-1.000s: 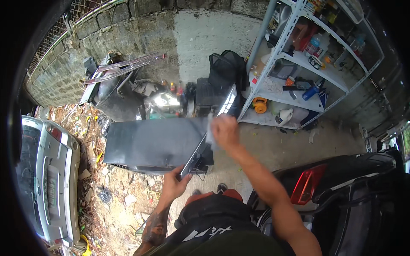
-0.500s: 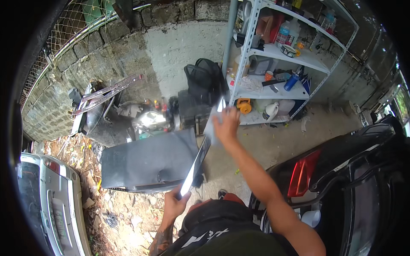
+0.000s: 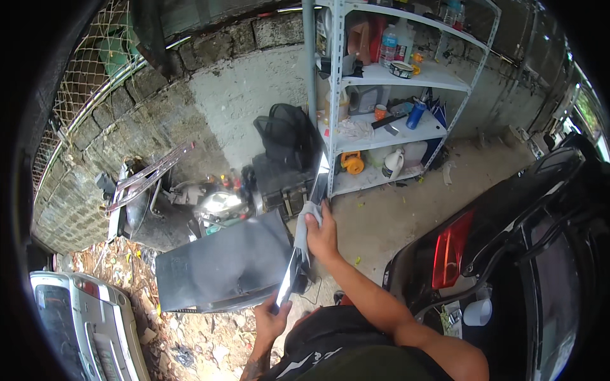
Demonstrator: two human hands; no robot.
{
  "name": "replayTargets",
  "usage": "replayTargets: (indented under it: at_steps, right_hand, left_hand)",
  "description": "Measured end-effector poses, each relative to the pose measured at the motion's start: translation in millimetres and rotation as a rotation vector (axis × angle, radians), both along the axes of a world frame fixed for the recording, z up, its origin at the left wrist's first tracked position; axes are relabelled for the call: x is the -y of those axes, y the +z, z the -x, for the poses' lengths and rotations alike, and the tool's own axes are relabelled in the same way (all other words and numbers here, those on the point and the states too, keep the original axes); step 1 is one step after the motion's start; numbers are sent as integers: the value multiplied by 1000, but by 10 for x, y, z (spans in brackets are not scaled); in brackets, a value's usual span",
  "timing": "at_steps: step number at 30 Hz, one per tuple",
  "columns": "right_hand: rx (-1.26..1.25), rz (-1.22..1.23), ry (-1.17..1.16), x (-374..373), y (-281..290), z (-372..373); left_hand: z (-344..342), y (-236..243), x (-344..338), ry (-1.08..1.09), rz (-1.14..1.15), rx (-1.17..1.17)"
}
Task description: Cleaning a rear trim piece and installing it onto the trunk of a car.
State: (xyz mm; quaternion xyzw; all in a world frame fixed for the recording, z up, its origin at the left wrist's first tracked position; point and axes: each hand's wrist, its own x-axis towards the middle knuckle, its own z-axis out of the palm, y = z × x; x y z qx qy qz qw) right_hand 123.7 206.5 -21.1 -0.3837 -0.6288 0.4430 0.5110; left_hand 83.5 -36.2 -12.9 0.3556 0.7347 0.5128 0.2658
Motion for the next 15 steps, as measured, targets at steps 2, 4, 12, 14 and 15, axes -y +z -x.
replayTargets:
  at_steps: [2, 4, 12, 14, 15]
  right_hand:
    - [103, 98, 19, -167, 27, -91]
    - [-61, 229, 20, -379, 198, -139]
    - [-320, 142, 278, -34, 309, -203]
    - [-334, 102, 222, -55, 367, -201]
    - [-282, 218, 204, -110, 401, -244]
  left_hand:
    - [-44, 79, 4, 14, 68, 12]
    - [-139, 169, -31, 12, 50, -78]
    - [-140, 256, -67, 44, 72, -12]
    - [-176, 172, -53, 55, 20, -66]
    - [-226, 180, -48, 64, -5, -59]
